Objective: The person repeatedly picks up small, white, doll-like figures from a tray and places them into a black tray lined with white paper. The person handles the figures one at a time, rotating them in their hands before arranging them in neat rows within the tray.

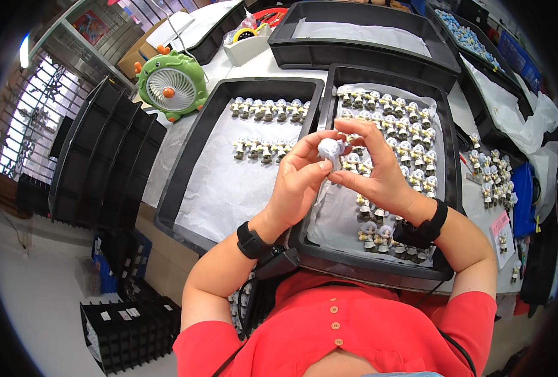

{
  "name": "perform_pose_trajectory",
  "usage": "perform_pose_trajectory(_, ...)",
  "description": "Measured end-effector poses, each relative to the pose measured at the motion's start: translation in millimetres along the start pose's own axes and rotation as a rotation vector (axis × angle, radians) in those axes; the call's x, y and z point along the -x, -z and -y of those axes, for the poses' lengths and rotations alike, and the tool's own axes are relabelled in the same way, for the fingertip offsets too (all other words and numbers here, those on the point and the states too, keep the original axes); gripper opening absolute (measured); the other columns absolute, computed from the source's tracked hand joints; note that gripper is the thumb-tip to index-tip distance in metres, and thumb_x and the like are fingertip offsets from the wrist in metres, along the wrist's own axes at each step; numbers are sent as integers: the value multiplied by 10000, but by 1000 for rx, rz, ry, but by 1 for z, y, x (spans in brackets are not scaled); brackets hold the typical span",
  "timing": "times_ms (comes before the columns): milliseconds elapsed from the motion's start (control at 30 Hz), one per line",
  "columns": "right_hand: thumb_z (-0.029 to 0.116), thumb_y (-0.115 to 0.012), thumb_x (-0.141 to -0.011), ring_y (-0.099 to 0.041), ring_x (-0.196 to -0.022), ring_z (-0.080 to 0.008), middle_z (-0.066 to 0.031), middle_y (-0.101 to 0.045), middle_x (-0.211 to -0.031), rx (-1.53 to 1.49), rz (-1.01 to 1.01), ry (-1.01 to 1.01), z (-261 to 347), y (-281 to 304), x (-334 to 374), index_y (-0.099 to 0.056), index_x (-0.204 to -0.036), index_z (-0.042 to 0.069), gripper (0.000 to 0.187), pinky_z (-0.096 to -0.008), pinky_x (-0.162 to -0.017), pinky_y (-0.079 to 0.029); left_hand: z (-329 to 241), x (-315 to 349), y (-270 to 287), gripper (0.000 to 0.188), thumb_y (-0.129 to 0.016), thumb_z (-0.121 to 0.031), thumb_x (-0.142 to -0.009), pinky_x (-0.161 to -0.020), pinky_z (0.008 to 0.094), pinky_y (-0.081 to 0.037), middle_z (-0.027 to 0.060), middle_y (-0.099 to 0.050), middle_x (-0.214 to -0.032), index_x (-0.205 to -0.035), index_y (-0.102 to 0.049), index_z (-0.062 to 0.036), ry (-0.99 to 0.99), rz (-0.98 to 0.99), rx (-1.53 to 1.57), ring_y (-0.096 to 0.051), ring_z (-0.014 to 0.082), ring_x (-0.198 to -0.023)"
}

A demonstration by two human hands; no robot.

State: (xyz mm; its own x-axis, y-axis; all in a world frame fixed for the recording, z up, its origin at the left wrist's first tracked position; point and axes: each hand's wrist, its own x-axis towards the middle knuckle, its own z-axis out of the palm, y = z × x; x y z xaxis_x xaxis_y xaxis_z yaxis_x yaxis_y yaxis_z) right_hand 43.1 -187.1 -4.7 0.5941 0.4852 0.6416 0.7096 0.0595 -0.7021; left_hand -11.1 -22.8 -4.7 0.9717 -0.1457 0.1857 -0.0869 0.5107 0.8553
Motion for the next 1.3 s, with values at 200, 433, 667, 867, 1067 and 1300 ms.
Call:
perform_pose_trajectory(200,30,-735,-714,-574,-923,-178,-73,-553,-1012,0,10,3,2,0,-2,-568,-1104,56,426,-300,-808,-473,3,3,4,478,-589,-15,-823,-938,350,-455,114,-509,-1222,-1273,-433,12,-136,-6,-192,-527,205,-1128)
perform_pose_trajectory(433,123,-689,-818,-602,-910,-138,-67,-611,-998,-206,46,-202,-10,-2,2,-536,-1138,25,368,-284,-810,-489,-31,-6,10,481,-677,-104,-837,-787,231,-481,51,-572,-1133,-1267,-480,-15,128,73,-374,-575,76,-924)
perform_pose_trajectory(667,124,-640,-853,-605,-879,-132,-68,-624,-976,-167,39,-211,-6,-1,-2,-552,-1148,28,322,-277,-797,-489,-76,-22,117,398,-650,8,-771,-668,217,-480,52,-626,-964,-1163,-581,-1,69,-369,-690,-593,88,-765)
perform_pose_trajectory(867,101,-631,-847,-617,-852,-131,-64,-636,-929,-70,39,-215,-11,4,-4,-594,-1075,15,246,-269,-790,-489,-55,-29,247,354,-651,17,-714,-622,245,-490,66,-671,-888,-1067,-632,30,105,-781,-991,-616,104,-717)
perform_pose_trajectory(1067,86,-632,-841,-626,-819,-137,-73,-648,-880,-15,59,-213,-13,5,-6,-619,-1025,6,201,-268,-773,-495,-24,-24,282,426,-714,-63,-688,-796,290,-507,145,-683,-1000,-1104,-640,-7,124,-812,-1261,-662,196,-901)
perform_pose_trajectory(1300,58,-638,-824,-645,-812,-142,-82,-670,-875,27,88,-219,-18,6,-7,-635,-986,7,169,-266,-761,-503,-24,-22,272,398,-695,-83,-728,-829,306,-499,162,-671,-1027,-1115,-637,-11,130,-713,-1308,-655,223,-933)
